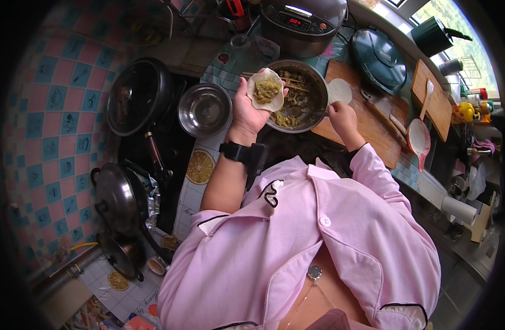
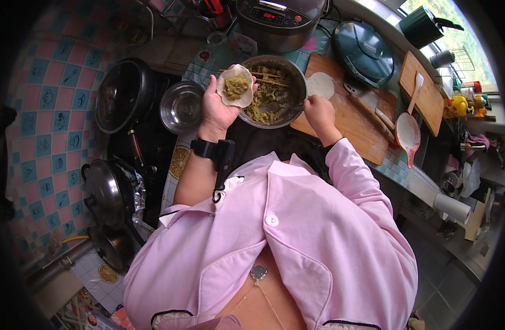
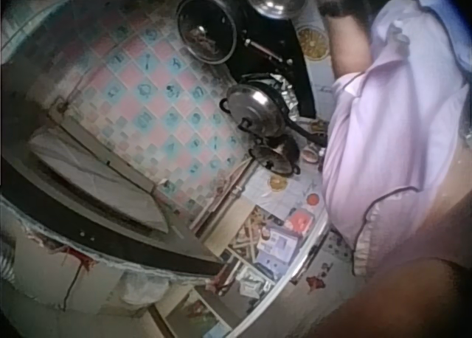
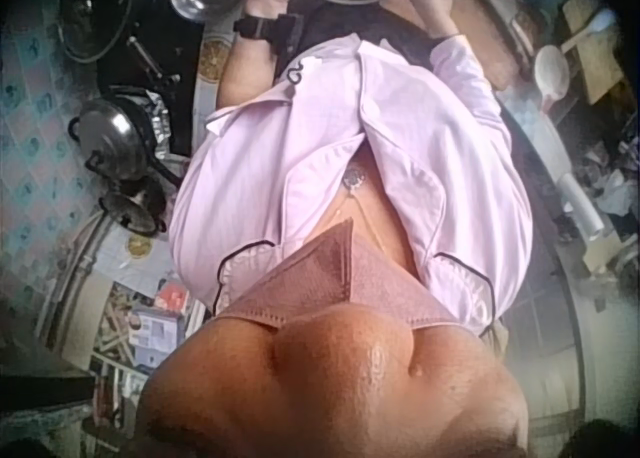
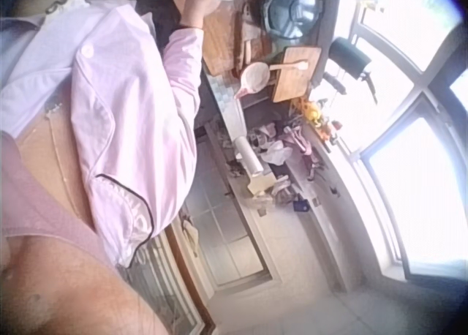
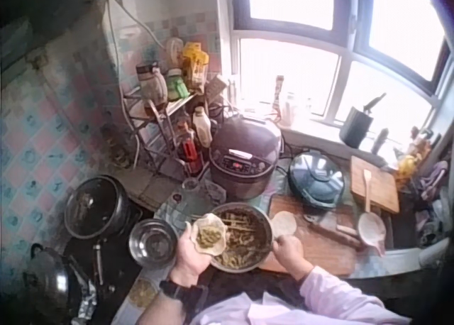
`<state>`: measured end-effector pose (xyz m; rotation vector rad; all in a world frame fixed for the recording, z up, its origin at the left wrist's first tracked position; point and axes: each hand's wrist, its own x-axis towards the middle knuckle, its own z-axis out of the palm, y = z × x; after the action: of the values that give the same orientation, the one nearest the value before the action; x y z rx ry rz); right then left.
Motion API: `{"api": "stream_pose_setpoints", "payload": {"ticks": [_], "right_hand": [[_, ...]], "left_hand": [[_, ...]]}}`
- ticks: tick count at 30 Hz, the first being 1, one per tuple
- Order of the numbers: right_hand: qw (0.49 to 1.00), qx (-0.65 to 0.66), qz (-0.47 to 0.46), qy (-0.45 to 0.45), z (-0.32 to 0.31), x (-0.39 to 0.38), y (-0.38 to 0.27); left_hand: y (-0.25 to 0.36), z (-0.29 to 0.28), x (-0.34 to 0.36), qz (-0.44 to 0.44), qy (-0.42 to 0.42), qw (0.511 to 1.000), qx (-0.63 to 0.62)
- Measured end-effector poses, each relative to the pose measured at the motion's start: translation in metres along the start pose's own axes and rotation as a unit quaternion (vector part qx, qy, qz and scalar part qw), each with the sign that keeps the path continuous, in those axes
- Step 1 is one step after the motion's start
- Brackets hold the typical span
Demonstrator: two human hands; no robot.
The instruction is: The person prepares dumplings by rolling dough into flat circles, filling them with a green mixture, and sealing them. They also check a pot on the stove and continue assembling dumplings on a wooden cutting board.
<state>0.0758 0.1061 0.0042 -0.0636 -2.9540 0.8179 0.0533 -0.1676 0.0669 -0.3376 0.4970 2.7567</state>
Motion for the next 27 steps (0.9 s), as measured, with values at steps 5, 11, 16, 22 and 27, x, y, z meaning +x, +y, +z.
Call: {"api": "stream_pose_setpoints", "payload": {"ticks": [5, 11, 16, 22, 27], "right_hand": [[0.962, 0.085, -0.253, 0.058, -0.047, 0.001, -0.052], [0.889, 0.046, -0.447, 0.085, -0.059, -0.006, -0.096], [0.897, 0.054, -0.425, 0.110, -0.059, -0.008, -0.093], [0.911, 0.075, -0.393, 0.101, -0.068, -0.011, -0.099], [0.923, 0.128, -0.342, 0.117, -0.073, -0.006, -0.106]], "left_hand": [[-0.013, 0.016, -0.001, -0.025, -0.012, 1.000, 0.013], [-0.032, 0.035, -0.003, -0.089, -0.063, 0.994, -0.001], [-0.036, 0.036, -0.006, -0.087, -0.077, 0.993, 0.009], [-0.040, 0.027, -0.007, -0.146, -0.126, 0.981, 0.004], [-0.035, 0.027, -0.013, -0.163, -0.122, 0.975, 0.093]]}}
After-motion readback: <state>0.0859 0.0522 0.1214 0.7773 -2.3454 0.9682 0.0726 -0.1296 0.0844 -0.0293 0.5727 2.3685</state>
